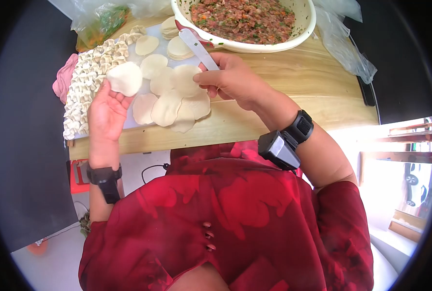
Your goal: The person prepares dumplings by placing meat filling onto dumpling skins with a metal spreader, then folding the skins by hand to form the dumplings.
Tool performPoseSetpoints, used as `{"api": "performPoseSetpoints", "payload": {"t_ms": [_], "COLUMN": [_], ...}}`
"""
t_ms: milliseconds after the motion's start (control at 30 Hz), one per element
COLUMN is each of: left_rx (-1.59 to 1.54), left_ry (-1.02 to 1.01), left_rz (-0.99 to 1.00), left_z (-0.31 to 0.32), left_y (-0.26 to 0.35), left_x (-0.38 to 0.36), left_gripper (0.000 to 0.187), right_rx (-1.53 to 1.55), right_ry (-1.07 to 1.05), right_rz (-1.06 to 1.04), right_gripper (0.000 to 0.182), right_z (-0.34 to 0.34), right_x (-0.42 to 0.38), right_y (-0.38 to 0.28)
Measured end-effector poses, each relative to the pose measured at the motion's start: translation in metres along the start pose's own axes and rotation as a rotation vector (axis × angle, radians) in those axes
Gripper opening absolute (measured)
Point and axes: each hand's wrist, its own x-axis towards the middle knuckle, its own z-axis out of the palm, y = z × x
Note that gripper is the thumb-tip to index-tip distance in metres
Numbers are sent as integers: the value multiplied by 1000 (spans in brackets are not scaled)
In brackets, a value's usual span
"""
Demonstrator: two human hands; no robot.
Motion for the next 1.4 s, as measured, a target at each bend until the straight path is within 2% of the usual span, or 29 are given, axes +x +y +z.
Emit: {"api": "performPoseSetpoints", "payload": {"t_ms": [100, 267, 333, 400, 433, 500, 533, 567, 633, 667, 733, 767, 833, 867, 933, 967, 1067, 1167, 1400], "left_rx": [-48, 136, 111, 82, 75, 63, 68, 75, 81, 91, 66, 54, 76, 58, 37, 37, 29, 38, -57], "left_ry": [-2, 11, -14, -41, -39, -39, -50, -62, -49, -32, -116, -175, -216, -245, -287, -296, -322, -357, -378], "left_rz": [15, 36, 6, -22, -46, -69, -90, -111, -140, -171, -206, -238, -260, -306, -375, -376, -430, -495, -601], "left_z": [-2, -1, -4, -3, 1, 7, 9, 12, 22, 29, 39, 43, 50, 56, 69, 76, 92, 106, 126], "left_y": [10, 3, -3, -5, -7, -11, -13, -15, -17, -19, -23, -25, -32, -36, -43, -46, -55, -61, -74], "left_x": [-7, -15, -14, -15, -17, -18, -18, -18, -21, -21, -21, -19, -13, -11, -8, -6, 0, 6, 13], "left_gripper": [29, 31, 30, 29, 30, 31, 30, 28, 29, 29, 29, 30, 30, 30, 31, 31, 34, 35, 35], "right_rx": [13, 1, -17, -390, -395, -744, -805, -809, -657, -672, -502, -511, -707, -712, -925, -928, -1253, -1412, -1435], "right_ry": [-32, -100, -120, 135, 137, 247, 280, 282, 149, 167, 88, 106, 181, 192, 408, 418, 396, 369, 195], "right_rz": [0, -43, -70, -184, -185, -376, -462, -462, -350, -349, -235, -235, -496, -499, -381, -381, -412, -386, -403], "right_gripper": [19, 18, 17, 17, 17, 21, 22, 22, 21, 21, 18, 18, 17, 17, 16, 16, 17, 16, 15], "right_z": [-2, 13, 17, 18, 17, 13, 13, 13, 9, 6, -2, -13, -41, -53, -75, -87, -113, -127, -138], "right_x": [3, 15, 24, 33, 35, 34, 30, 24, 5, -8, -32, -37, -40, -40, -38, -34, -21, -5, 14], "right_y": [2, -7, -9, -5, 0, 12, 14, 13, 1, -10, -36, -45, -64, -75, -94, -97, -95, -87, -76]}}
